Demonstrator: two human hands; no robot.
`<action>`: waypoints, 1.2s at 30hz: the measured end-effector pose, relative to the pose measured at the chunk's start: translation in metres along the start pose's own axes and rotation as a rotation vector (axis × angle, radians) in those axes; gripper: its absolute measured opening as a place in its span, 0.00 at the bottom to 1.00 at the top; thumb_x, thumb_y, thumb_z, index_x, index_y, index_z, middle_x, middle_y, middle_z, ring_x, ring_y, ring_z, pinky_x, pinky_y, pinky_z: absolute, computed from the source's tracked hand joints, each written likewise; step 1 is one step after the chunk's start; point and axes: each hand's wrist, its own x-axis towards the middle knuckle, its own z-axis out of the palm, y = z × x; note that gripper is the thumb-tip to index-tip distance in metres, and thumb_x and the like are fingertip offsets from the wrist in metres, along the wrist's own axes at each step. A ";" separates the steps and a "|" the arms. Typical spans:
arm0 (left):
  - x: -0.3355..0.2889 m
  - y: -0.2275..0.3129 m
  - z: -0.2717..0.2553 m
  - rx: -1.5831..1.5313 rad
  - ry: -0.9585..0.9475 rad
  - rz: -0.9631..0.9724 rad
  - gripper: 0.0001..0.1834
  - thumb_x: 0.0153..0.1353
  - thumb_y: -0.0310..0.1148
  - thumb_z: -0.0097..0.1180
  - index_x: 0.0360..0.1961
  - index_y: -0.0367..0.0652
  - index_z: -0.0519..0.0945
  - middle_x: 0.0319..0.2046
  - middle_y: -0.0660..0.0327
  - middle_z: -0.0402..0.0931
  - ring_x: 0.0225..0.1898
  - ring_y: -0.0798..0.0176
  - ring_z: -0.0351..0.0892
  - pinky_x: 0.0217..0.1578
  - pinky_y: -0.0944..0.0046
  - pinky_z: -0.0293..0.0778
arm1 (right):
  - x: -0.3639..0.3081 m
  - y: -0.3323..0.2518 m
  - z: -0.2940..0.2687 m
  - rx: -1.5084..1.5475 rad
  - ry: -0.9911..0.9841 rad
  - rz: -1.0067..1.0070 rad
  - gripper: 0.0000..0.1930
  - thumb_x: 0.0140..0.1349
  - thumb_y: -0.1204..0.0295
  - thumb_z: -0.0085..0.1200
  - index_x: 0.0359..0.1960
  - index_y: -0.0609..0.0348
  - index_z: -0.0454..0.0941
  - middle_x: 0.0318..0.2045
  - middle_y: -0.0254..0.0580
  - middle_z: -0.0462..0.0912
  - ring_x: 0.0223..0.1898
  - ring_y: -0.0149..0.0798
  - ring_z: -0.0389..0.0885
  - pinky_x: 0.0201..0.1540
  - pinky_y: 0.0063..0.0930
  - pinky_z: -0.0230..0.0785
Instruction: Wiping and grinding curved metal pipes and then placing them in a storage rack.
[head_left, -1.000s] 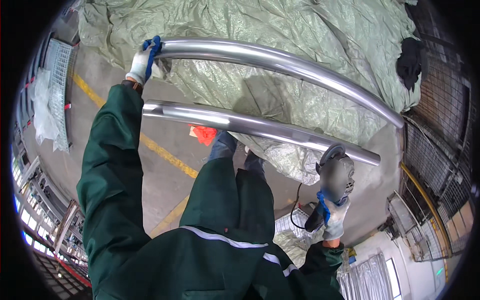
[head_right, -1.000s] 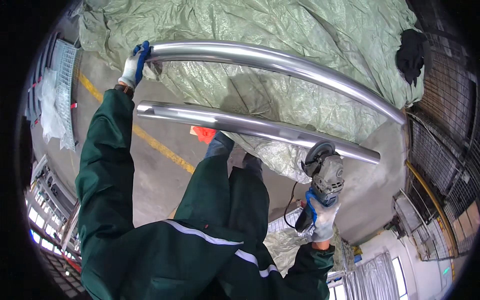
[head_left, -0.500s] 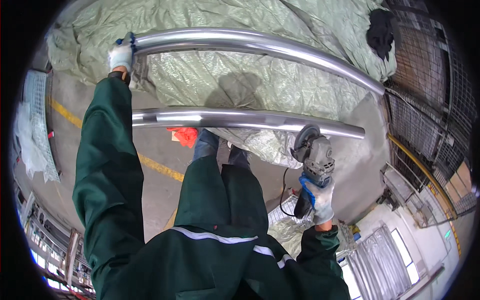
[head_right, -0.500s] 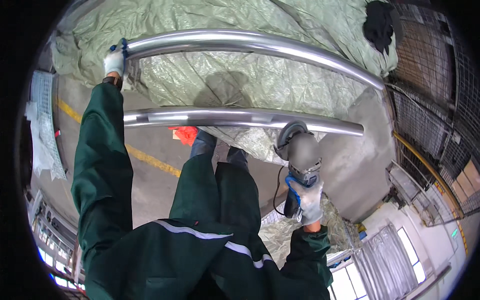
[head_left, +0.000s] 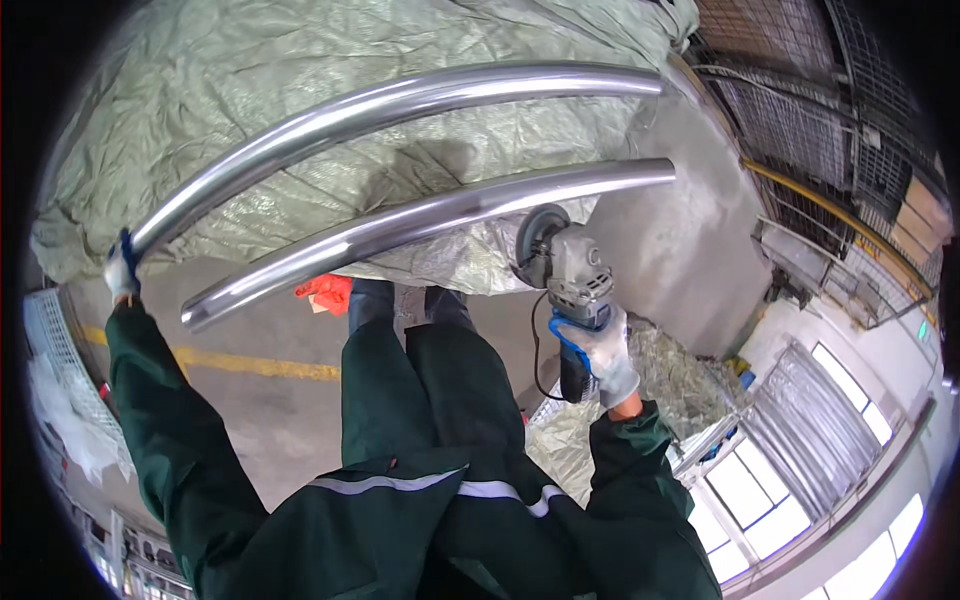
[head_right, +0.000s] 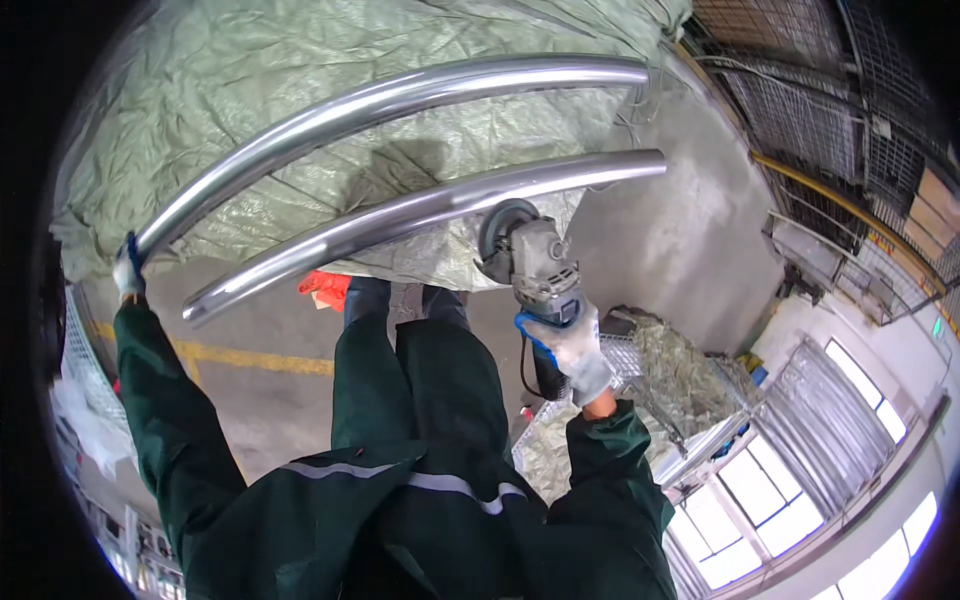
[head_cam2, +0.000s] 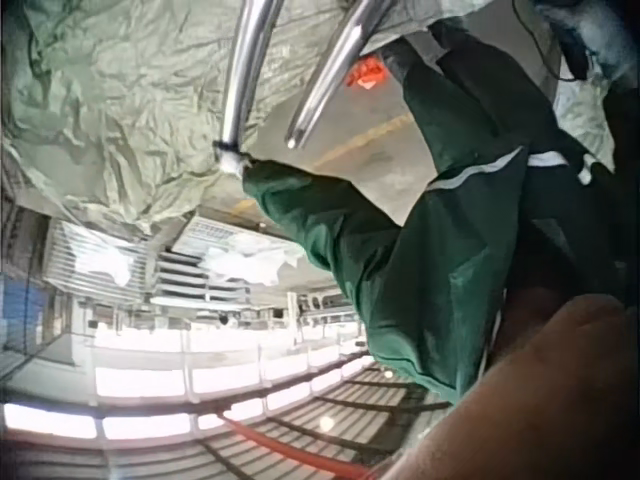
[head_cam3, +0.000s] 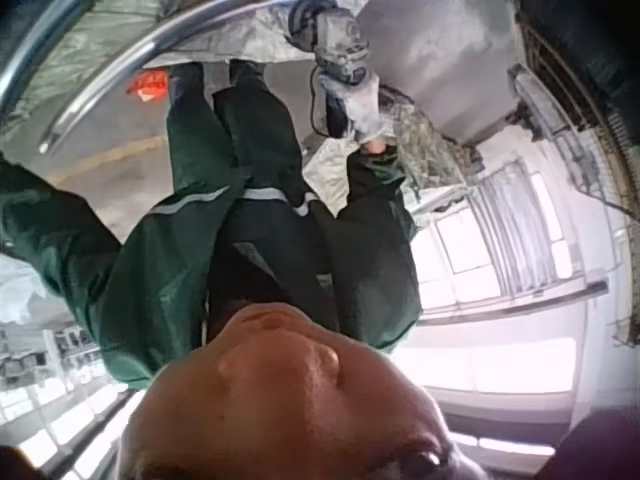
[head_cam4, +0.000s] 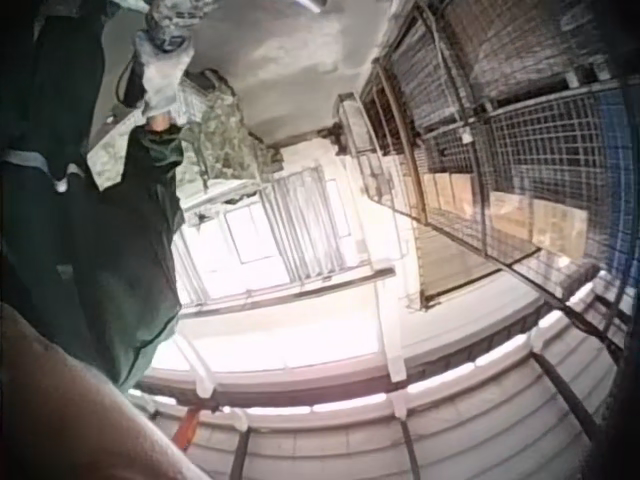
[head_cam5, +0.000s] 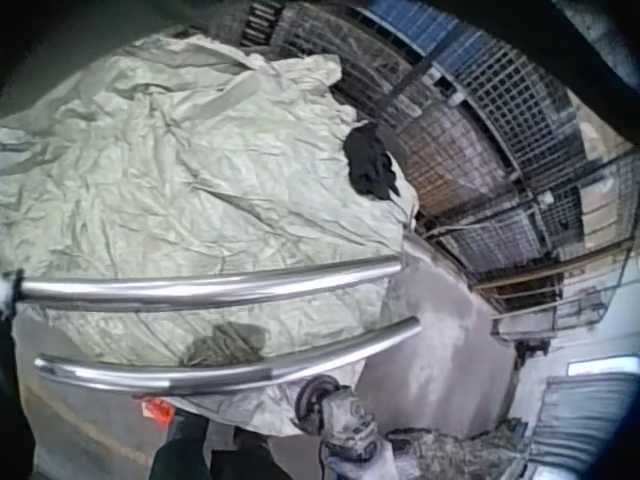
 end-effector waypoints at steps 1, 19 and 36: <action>-0.003 0.013 -0.007 -0.039 0.005 0.014 0.20 0.67 0.43 0.53 0.57 0.49 0.79 0.46 0.53 0.82 0.44 0.46 0.81 0.44 0.54 0.76 | 0.000 0.001 -0.001 -0.010 0.008 -0.003 0.21 0.44 0.75 0.71 0.42 0.66 0.80 0.35 0.42 0.86 0.31 0.34 0.81 0.38 0.26 0.74; 0.051 0.291 -0.195 -0.357 0.193 0.365 0.43 0.49 0.43 0.69 0.67 0.50 0.66 0.58 0.54 0.73 0.56 0.49 0.73 0.62 0.43 0.62 | 0.102 -0.081 -0.081 -0.798 0.047 -0.227 0.40 0.41 0.60 0.70 0.58 0.64 0.73 0.40 0.50 0.86 0.36 0.45 0.85 0.41 0.32 0.77; 0.065 0.318 -0.185 -0.361 0.029 0.374 0.35 0.45 0.44 0.72 0.54 0.48 0.71 0.46 0.57 0.78 0.46 0.50 0.80 0.48 0.53 0.74 | 0.176 -0.121 -0.049 -1.204 -0.057 -0.310 0.39 0.43 0.53 0.65 0.58 0.57 0.74 0.41 0.50 0.86 0.40 0.49 0.85 0.45 0.34 0.78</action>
